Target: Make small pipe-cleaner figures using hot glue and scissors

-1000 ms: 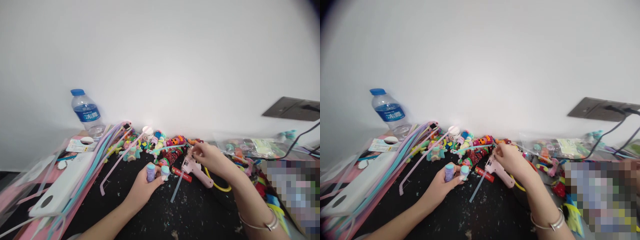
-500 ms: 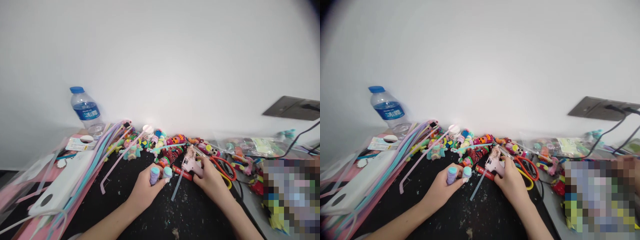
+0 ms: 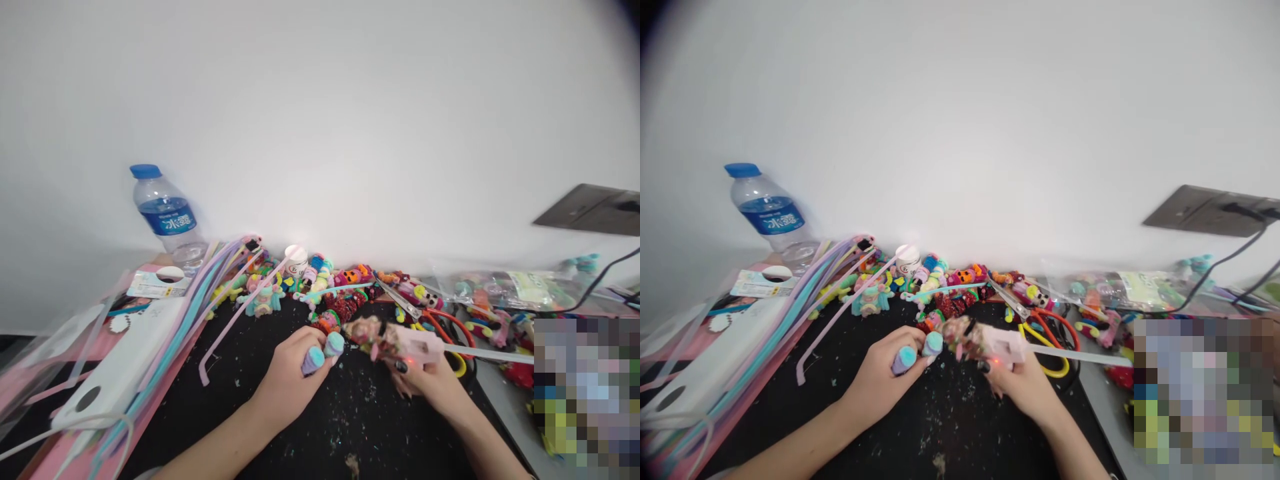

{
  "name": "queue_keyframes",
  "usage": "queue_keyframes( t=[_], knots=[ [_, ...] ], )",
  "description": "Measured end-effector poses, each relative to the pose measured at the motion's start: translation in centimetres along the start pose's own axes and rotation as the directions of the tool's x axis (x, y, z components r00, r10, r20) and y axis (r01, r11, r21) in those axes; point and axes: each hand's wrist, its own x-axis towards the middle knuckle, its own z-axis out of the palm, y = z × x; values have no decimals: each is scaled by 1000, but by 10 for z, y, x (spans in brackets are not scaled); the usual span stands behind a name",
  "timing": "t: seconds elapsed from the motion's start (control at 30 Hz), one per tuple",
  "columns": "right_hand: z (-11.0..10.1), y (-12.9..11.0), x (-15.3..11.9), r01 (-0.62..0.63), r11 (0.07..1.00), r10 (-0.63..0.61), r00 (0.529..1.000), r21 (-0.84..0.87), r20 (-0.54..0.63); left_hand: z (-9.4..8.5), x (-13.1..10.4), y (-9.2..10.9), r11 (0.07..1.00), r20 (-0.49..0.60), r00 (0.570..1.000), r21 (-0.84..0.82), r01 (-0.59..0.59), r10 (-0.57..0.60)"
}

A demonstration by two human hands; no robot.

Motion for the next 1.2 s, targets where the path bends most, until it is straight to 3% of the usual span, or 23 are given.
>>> queue_keyframes(
  t=[0.1,0.17,0.47,0.57,0.67,0.73,0.8,0.9,1.0,1.1,1.2],
  knots=[
    [9,5,-3,-47,999,48,983,-9,179,-1,-1,1,999,13,1000,33,-21,21],
    [12,7,-3,-51,997,65,970,-66,234,-2,-1,1,999,21,999,40,-30,29],
    [9,13,-2,6,996,19,965,-93,260,-2,0,2,1000,24,999,12,-22,22],
    [10,13,-2,-2,999,15,968,-50,249,-2,1,5,997,14,997,-35,74,-73],
    [11,13,-2,-21,1000,14,967,24,254,-2,2,7,945,72,964,-190,267,-258],
    [13,14,-1,-38,997,22,970,63,242,-1,3,7,854,158,924,-352,383,-349],
    [14,15,-1,-51,994,28,977,101,213,0,4,6,699,250,879,-534,475,-406],
    [15,15,0,-52,984,22,984,172,175,-1,5,3,349,373,795,-750,562,-478],
    [16,13,1,-26,970,-3,993,244,116,-6,7,2,41,451,712,-830,556,-538],
    [17,10,3,11,956,-23,999,292,39,-11,11,2,-133,526,665,-826,548,-530],
    [17,12,4,39,947,-34,999,320,-22,-14,12,1,-213,547,655,-827,521,-521]
  ],
)
